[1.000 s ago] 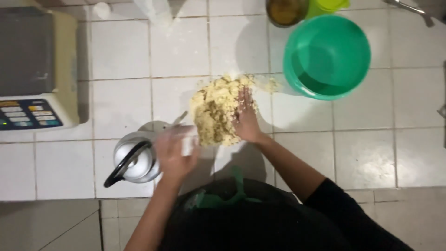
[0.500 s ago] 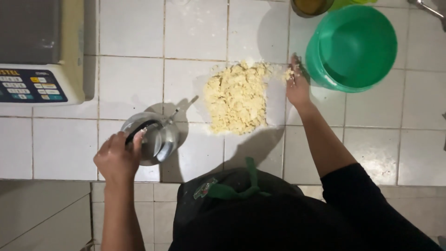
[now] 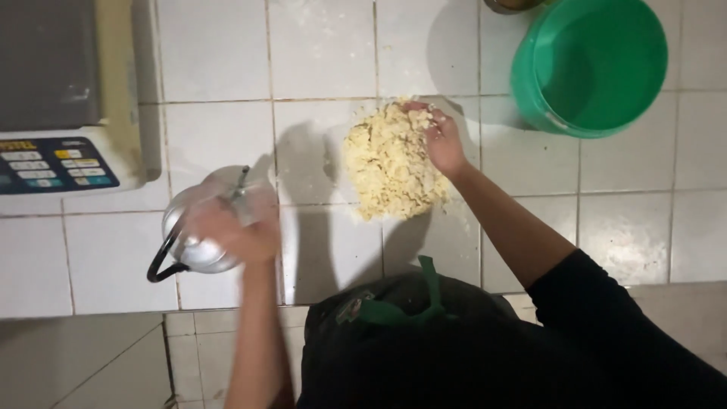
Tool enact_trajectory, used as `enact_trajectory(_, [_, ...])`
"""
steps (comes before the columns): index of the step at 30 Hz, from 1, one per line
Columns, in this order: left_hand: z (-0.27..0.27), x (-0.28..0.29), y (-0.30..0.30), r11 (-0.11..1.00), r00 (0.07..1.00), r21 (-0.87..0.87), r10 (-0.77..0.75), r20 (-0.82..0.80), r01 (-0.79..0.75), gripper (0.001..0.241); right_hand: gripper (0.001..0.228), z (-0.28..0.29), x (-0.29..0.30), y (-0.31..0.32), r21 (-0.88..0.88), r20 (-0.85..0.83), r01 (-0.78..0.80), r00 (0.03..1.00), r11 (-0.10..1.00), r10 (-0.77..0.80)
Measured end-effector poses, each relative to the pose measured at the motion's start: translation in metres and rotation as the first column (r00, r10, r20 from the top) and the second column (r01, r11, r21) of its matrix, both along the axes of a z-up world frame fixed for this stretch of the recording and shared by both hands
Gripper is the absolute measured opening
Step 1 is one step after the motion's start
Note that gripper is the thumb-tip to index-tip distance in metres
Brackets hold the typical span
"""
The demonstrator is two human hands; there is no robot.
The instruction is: Knead dough on a tiled countertop until smooth.
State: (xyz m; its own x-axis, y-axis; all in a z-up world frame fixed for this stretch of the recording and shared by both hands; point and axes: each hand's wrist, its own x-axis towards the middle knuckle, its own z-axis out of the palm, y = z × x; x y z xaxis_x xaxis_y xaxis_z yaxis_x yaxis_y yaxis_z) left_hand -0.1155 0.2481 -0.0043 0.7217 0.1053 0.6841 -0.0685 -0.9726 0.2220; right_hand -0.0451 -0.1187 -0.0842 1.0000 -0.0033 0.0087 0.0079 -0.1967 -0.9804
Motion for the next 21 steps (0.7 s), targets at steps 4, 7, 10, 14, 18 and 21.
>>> enact_trajectory(4, [-0.051, 0.064, -0.123, 0.495, 0.701, -0.708, -0.713, -0.001, 0.503, 0.051, 0.056, 0.026, -0.001, 0.031, -0.279, -0.198, 0.072, 0.972, 0.958, -0.131])
enact_trajectory(7, [-0.096, 0.097, -0.162, 0.631, 0.660, -0.703, -0.686, -0.308, 0.328, 0.051, 0.044, -0.008, 0.000, 0.037, -0.459, 0.068, 0.163, 0.987, 0.874, -0.148])
enact_trajectory(10, [-0.099, 0.114, -0.178, 0.819, 0.651, -0.380, -0.573, -0.498, 0.431, 0.053, 0.054, -0.001, 0.015, 0.049, -0.595, 0.227, 0.190, 0.972, 0.781, -0.063])
enact_trajectory(14, [-0.089, 0.134, -0.184, 0.876, 0.665, -0.329, -0.482, -0.571, 0.353, 0.060, 0.063, 0.024, 0.044, 0.062, -0.835, -0.035, -0.003, 0.998, 0.551, -0.047])
enact_trajectory(18, [-0.076, 0.159, -0.185, 0.901, 0.479, -0.282, -0.417, -0.772, 0.329, 0.068, 0.072, -0.007, 0.053, 0.047, -0.866, -0.070, -0.090, 0.996, 0.492, 0.060])
enact_trajectory(21, [-0.078, 0.182, -0.170, 0.876, 0.155, -0.305, -0.383, -0.911, 0.373, 0.072, 0.079, -0.095, 0.076, -0.001, -0.717, -0.258, -0.252, 0.962, 0.650, 0.089])
